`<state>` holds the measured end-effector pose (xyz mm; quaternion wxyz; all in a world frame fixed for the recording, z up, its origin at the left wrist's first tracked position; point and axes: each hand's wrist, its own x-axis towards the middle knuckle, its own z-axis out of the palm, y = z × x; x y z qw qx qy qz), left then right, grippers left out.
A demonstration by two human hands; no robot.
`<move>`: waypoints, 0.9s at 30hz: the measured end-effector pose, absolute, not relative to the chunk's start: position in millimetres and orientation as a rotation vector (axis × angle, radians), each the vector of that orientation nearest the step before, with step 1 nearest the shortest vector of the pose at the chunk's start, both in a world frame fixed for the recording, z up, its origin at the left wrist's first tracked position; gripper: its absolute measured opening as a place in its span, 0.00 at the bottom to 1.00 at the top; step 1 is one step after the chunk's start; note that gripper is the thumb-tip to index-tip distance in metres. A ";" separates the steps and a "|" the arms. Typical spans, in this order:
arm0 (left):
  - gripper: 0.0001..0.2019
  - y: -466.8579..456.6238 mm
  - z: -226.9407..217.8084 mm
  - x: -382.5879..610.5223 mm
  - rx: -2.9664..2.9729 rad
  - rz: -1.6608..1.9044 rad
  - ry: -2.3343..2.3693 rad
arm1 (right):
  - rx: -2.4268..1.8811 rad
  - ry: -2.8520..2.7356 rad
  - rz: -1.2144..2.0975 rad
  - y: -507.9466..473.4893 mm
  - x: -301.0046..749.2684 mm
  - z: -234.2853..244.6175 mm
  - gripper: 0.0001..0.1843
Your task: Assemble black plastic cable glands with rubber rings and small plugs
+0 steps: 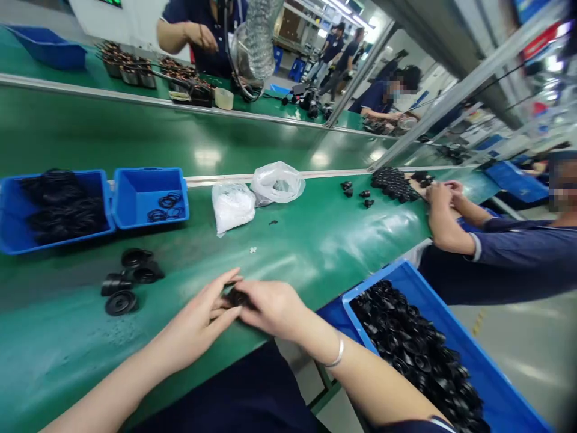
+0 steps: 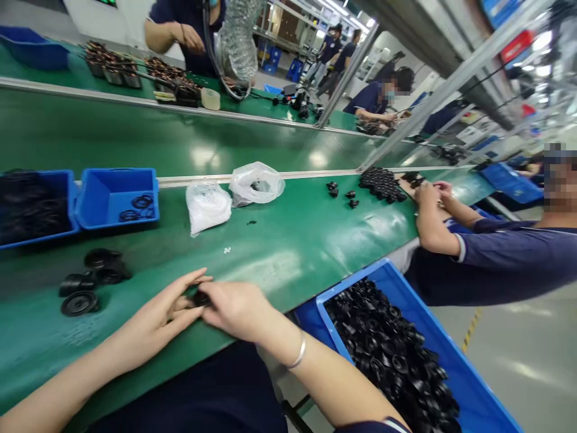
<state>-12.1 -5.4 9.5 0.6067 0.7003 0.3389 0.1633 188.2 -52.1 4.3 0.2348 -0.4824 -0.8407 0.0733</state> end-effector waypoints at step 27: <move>0.21 23.4 17.3 -31.5 2.391 0.250 1.233 | -1.689 -1.710 0.452 3.2 246.5 -1.3 0.04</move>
